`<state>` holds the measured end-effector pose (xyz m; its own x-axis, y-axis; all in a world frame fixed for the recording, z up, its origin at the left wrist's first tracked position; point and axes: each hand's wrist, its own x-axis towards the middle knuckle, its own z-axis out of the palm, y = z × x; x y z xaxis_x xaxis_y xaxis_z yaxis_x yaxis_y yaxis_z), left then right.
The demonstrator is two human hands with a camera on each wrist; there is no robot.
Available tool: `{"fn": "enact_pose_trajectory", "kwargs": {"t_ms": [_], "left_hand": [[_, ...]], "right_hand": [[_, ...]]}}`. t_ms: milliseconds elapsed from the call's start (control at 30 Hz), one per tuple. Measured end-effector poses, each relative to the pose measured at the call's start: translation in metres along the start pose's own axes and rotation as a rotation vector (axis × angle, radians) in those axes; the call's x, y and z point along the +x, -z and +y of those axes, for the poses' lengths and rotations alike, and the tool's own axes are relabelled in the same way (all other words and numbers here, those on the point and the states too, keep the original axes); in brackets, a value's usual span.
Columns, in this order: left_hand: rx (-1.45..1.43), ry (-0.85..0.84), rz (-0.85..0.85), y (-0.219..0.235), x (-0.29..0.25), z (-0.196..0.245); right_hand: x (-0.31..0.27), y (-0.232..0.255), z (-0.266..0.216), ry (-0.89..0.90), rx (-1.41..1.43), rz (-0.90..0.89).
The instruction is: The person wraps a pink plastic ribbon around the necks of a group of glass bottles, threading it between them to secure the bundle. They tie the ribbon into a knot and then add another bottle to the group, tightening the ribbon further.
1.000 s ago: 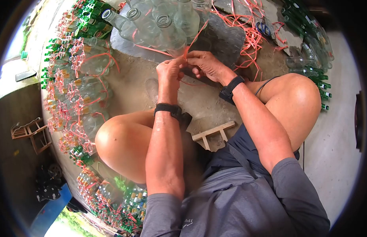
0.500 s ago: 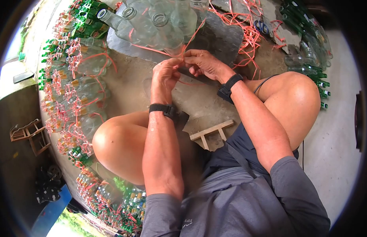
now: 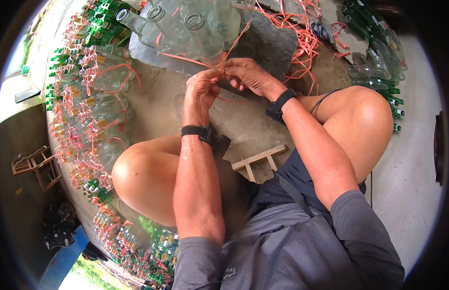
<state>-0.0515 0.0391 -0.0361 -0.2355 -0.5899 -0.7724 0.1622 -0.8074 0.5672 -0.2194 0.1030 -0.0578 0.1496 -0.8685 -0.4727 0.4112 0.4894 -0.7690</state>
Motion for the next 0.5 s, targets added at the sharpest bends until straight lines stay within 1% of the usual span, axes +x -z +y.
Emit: {"fn": "enact_pose_trajectory", "kwargs": {"t_ms": [100, 167, 233, 267, 300, 333, 367, 500], "left_hand": [[0.005, -0.004, -0.002, 0.001, 0.001, -0.001], [0.009, -0.005, -0.005, 0.002, 0.000, -0.001], [0.108, 0.009, 0.007, 0.001, -0.006, 0.002], [0.109, 0.009, 0.007, -0.001, -0.010, 0.002], [0.133, -0.012, 0.043, -0.002, -0.012, 0.001], [0.156, -0.034, 0.079, -0.002, -0.014, 0.000], [0.157, -0.034, 0.080, -0.002, -0.016, 0.000], [0.176, -0.101, 0.125, -0.002, -0.022, 0.001]], "right_hand": [[0.001, -0.003, 0.000, 0.026, -0.066, 0.030], [0.003, -0.005, 0.001, 0.023, -0.133, 0.083], [0.003, -0.008, -0.003, 0.021, -0.157, 0.100], [0.003, -0.010, -0.004, 0.019, -0.180, 0.117], [0.004, -0.012, -0.003, 0.018, -0.179, 0.116], [0.005, -0.014, -0.002, 0.045, -0.196, 0.166], [0.005, -0.016, 0.000, 0.072, -0.214, 0.217], [0.006, -0.024, 0.001, 0.082, -0.216, 0.277]]}}
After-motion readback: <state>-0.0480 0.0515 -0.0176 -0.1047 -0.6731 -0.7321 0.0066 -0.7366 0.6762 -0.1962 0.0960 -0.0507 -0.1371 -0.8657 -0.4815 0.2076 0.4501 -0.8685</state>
